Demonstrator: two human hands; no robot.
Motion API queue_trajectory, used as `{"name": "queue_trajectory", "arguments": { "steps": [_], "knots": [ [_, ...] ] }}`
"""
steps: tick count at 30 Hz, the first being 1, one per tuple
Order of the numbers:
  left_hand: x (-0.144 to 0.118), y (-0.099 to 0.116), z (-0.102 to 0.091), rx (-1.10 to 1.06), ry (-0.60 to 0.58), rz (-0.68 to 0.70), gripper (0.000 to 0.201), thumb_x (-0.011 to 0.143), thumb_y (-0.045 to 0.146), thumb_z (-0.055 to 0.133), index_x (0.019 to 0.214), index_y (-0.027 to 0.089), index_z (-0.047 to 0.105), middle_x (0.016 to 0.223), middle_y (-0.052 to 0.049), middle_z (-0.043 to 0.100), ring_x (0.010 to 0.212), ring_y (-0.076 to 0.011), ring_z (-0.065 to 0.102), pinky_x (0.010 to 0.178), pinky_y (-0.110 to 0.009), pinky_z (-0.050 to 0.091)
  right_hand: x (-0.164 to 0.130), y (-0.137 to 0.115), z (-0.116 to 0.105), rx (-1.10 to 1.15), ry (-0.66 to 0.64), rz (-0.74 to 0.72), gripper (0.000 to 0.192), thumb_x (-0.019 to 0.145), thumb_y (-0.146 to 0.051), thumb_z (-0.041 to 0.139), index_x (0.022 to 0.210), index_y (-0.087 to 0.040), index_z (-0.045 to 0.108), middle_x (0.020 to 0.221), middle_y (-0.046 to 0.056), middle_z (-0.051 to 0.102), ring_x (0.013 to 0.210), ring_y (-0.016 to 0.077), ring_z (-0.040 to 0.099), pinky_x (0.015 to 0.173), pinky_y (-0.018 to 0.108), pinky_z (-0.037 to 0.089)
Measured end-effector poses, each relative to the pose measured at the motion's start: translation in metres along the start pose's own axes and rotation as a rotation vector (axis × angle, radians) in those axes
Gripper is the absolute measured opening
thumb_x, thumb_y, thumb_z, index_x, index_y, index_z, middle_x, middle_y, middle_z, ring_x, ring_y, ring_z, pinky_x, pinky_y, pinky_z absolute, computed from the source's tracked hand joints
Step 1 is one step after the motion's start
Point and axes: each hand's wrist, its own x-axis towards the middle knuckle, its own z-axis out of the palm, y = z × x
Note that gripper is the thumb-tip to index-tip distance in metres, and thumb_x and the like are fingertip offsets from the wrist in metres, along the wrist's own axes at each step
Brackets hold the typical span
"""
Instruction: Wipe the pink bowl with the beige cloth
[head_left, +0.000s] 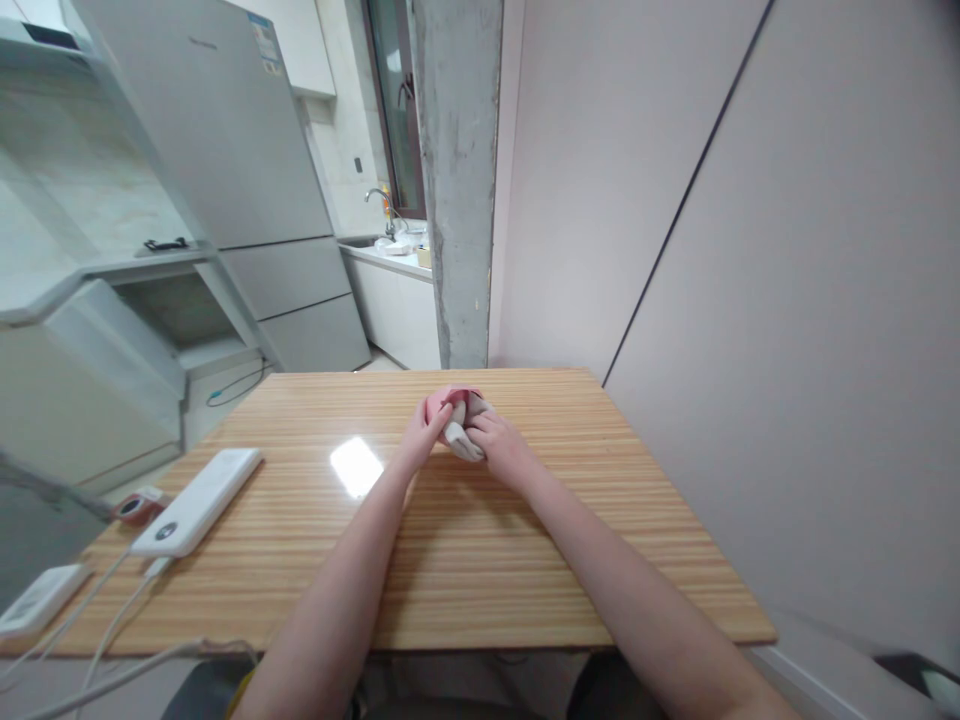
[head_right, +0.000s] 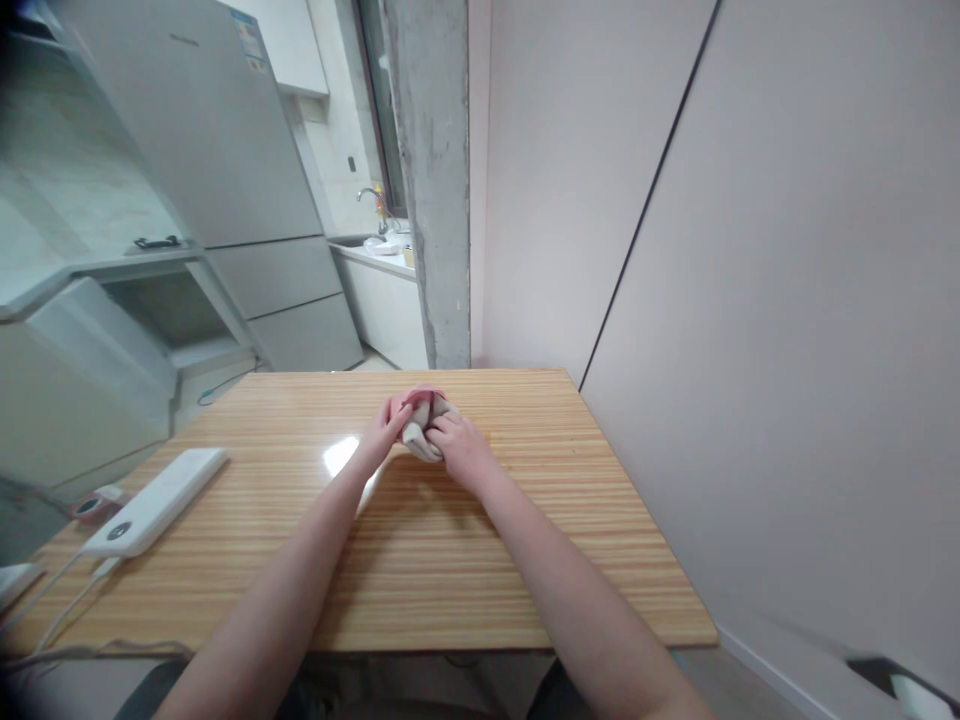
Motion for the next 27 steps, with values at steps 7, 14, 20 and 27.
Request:
{"name": "queue_trajectory", "arguments": {
  "steps": [7,14,20,27],
  "knots": [
    [-0.014,-0.002,0.03,-0.319,-0.04,-0.205,0.069,0.078,0.044,0.068,0.137,0.025,0.038,0.123,-0.011,0.063,0.094,-0.02,0.067,0.067,-0.028,0.056,-0.001,0.0,0.006,-0.013,0.096,0.112,0.016,0.091,-0.013,0.055,0.098,-0.019,0.068,0.092,0.006,0.066,0.094,0.021,0.051,0.083,0.035,0.041],
    [-0.001,0.009,-0.003,-0.016,-0.03,-0.146,0.056,0.074,0.035,0.075,0.123,0.018,0.054,0.124,-0.013,0.061,0.104,-0.0236,0.062,0.072,-0.027,0.054,0.001,0.0,0.002,-0.047,0.011,0.004,0.017,0.092,-0.014,0.054,0.099,-0.02,0.069,0.102,0.007,0.067,0.099,0.0203,0.052,0.085,0.035,0.042],
    [-0.014,-0.002,0.025,-0.399,-0.15,-0.229,0.074,0.078,0.035,0.072,0.14,0.027,0.034,0.122,-0.009,0.062,0.088,-0.0158,0.066,0.066,-0.023,0.054,-0.002,-0.002,0.003,-0.084,0.092,0.12,0.016,0.093,-0.016,0.053,0.093,-0.018,0.069,0.091,0.007,0.066,0.091,0.0211,0.051,0.079,0.034,0.042],
    [-0.003,0.003,0.011,-0.158,0.02,-0.088,0.072,0.065,0.038,0.082,0.128,0.019,0.053,0.117,-0.011,0.066,0.102,-0.024,0.064,0.08,-0.03,0.054,0.0,-0.001,0.002,-0.057,0.131,0.04,0.02,0.091,-0.013,0.054,0.103,-0.019,0.07,0.096,0.007,0.066,0.096,0.0211,0.053,0.082,0.034,0.045]
  ]
}}
